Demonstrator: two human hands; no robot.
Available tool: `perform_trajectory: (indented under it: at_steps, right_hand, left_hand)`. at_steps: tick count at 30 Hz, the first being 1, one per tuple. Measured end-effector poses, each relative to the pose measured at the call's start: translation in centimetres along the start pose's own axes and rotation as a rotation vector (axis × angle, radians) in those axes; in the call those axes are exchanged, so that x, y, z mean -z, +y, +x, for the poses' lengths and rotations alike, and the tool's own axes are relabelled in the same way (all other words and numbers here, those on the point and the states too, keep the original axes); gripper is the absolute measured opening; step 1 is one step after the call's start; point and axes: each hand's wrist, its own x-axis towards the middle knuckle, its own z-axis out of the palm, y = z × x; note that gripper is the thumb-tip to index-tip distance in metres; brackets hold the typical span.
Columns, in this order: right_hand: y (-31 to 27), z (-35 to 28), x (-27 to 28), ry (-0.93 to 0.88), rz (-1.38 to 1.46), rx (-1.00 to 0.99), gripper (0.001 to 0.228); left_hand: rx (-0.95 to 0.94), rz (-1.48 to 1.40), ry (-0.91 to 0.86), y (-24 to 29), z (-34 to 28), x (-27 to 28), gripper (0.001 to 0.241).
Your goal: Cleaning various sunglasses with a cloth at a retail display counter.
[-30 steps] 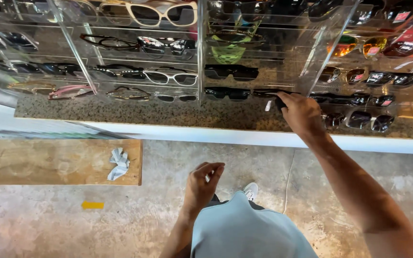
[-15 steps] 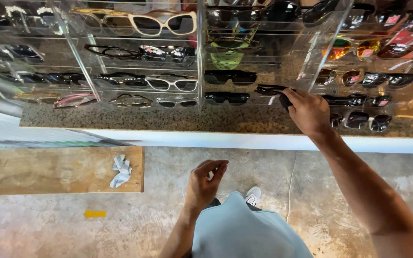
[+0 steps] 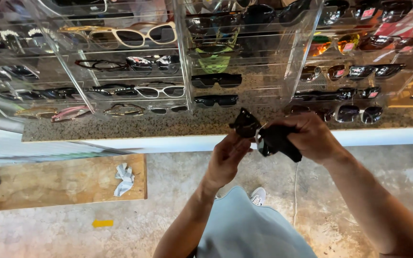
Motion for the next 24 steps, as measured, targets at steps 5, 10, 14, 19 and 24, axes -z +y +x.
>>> perform_trajectory:
  at_steps: [5,10,14,19,24]
  right_hand:
    - [0.3,-1.0,-0.3,-0.087,-0.024,0.000,0.020]
    - [0.7,-2.4,-0.3,-0.049,0.017,0.153,0.017]
    - [4.3,-4.8,0.4,0.042,0.775,0.411,0.030]
    - [8.9,-7.2,-2.7,0.262,1.137,0.192,0.036]
    - [9.1,-9.5,-5.4,0.321,1.223,-0.098,0.035]
  left_hand:
    - [0.017,-0.066,-0.073,-1.1,-0.5,-0.1,0.016]
    - [0.002,-0.064,-0.085,0.1,-0.4,-1.4,0.016]
    - [-0.145,-0.113,0.009,1.2,0.1,-2.2,0.021]
    - [-0.268,-0.114,0.143,2.5,0.1,-2.5,0.021]
    - [-0.259,-0.022,0.318,3.8,0.4,-2.8,0.025]
